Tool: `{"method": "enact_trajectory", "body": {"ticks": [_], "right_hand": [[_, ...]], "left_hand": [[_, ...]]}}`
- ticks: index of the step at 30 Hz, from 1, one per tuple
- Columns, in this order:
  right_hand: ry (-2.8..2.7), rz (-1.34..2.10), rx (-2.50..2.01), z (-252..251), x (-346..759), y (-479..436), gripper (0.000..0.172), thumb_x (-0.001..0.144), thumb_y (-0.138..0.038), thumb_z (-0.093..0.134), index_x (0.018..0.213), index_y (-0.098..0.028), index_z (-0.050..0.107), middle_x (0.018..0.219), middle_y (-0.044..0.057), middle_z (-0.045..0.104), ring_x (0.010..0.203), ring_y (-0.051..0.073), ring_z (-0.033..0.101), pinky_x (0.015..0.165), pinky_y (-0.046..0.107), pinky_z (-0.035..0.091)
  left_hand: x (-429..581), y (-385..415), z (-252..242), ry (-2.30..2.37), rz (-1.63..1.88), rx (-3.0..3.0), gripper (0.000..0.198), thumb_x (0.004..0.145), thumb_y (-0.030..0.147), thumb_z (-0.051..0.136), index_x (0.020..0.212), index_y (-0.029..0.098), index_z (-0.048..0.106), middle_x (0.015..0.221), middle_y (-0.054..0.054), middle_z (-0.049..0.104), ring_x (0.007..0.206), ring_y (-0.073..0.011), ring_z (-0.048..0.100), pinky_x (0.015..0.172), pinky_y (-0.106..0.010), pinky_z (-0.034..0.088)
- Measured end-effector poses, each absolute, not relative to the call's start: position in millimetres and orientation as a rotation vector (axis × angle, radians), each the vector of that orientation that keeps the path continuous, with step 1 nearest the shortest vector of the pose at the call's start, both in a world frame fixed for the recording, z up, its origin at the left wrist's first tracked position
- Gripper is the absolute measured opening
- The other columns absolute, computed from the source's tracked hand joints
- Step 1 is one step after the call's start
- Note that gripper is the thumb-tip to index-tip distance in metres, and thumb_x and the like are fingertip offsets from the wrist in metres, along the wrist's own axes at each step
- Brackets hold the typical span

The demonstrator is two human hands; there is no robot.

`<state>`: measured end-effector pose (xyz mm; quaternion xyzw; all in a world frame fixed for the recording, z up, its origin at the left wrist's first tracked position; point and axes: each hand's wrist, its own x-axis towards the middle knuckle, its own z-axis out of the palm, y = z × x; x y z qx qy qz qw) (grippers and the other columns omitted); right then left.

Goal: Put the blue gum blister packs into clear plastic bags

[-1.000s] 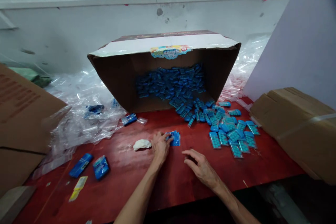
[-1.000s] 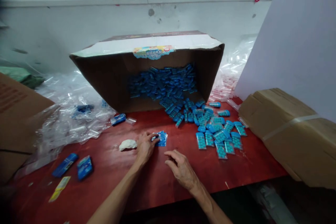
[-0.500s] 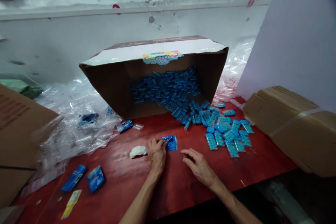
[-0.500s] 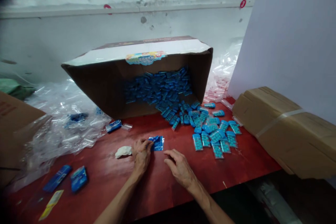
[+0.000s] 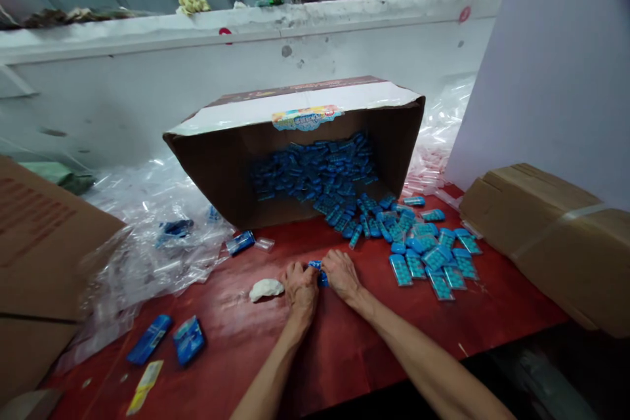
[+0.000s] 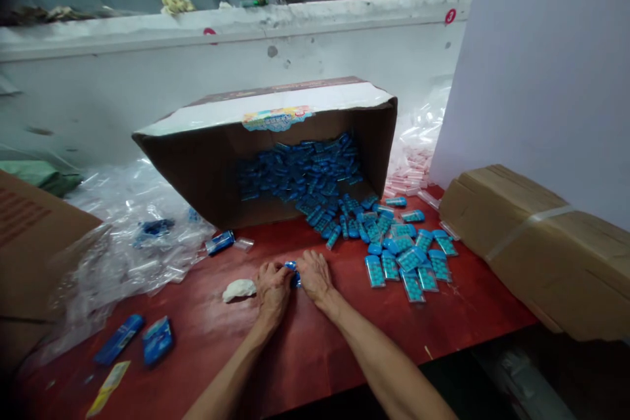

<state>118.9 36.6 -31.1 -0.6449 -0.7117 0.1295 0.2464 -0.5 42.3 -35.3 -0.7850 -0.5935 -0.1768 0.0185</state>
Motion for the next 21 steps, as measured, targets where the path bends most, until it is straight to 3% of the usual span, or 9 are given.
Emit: {"method": "enact_trajectory", "body": {"ticks": [5, 10, 13, 16, 19, 21], "right_hand": [[-1.892, 0.376, -1.684, -21.7, 121.9, 23.7, 0.023, 0.085, -0.022, 0.037, 0.08, -0.02, 0.06, 0.087, 0.006, 0.054, 0.088, 0.02, 0.045, 0.078, 0.032, 0.032], [-1.599, 0.605, -1.632, -24.3, 128.4, 29.7, 0.031, 0.08, -0.03, 0.045, 0.108, -0.015, 0.051, 0.099, 0.01, 0.053, 0.088, 0.019, 0.05, 0.076, 0.029, 0.038], [-1.518, 0.797, -1.535, -30.4, 133.5, 41.2, 0.021, 0.077, -0.029, 0.049, 0.088, -0.014, 0.06, 0.079, 0.004, 0.06, 0.072, 0.015, 0.055, 0.064, 0.024, 0.042], [-1.464, 0.883, -1.464, -34.6, 137.8, 49.2, 0.014, 0.075, -0.024, 0.049, 0.072, -0.014, 0.059, 0.067, 0.0, 0.059, 0.062, 0.012, 0.055, 0.056, 0.02, 0.042], [-1.393, 0.91, -1.425, -36.0, 138.8, 50.5, 0.017, 0.073, -0.02, 0.049, 0.087, -0.014, 0.055, 0.067, -0.002, 0.057, 0.058, 0.01, 0.052, 0.053, 0.019, 0.041], [-1.375, 0.931, -1.397, -36.2, 136.9, 48.6, 0.023, 0.073, -0.019, 0.048, 0.096, -0.015, 0.051, 0.066, -0.003, 0.055, 0.055, 0.009, 0.051, 0.051, 0.018, 0.041]], "left_hand": [[-1.0, 39.5, -20.1, -1.717, -0.664, -2.447, 0.027, 0.078, 0.02, 0.04, 0.076, 0.024, 0.066, 0.099, -0.01, 0.057, 0.104, -0.0276, 0.035, 0.083, -0.039, 0.026], [-2.1, 35.4, -20.1, -1.711, -0.733, -2.479, 0.027, 0.077, 0.017, 0.039, 0.076, 0.024, 0.065, 0.107, -0.01, 0.054, 0.112, -0.0288, 0.032, 0.088, -0.042, 0.024], [-2.4, 35.4, -23.2, -1.735, -0.917, -2.532, 0.025, 0.077, 0.021, 0.041, 0.073, 0.025, 0.065, 0.108, -0.01, 0.054, 0.114, -0.0289, 0.031, 0.091, -0.043, 0.023], [-1.4, 39.7, -21.5, -1.978, -1.397, -2.517, 0.017, 0.072, 0.028, 0.051, 0.085, 0.024, 0.062, 0.102, -0.009, 0.056, 0.103, -0.0258, 0.043, 0.088, -0.04, 0.03], [-0.2, 45.1, -18.3, -2.571, -2.081, -2.299, 0.044, 0.059, 0.034, 0.065, 0.099, 0.019, 0.055, 0.088, -0.006, 0.06, 0.076, -0.019, 0.055, 0.066, -0.03, 0.042], [0.7, 46.1, -18.1, -2.959, -2.354, -2.169, 0.046, 0.051, 0.035, 0.069, 0.09, 0.014, 0.058, 0.071, -0.004, 0.061, 0.058, -0.0146, 0.054, 0.052, -0.025, 0.041]]}}
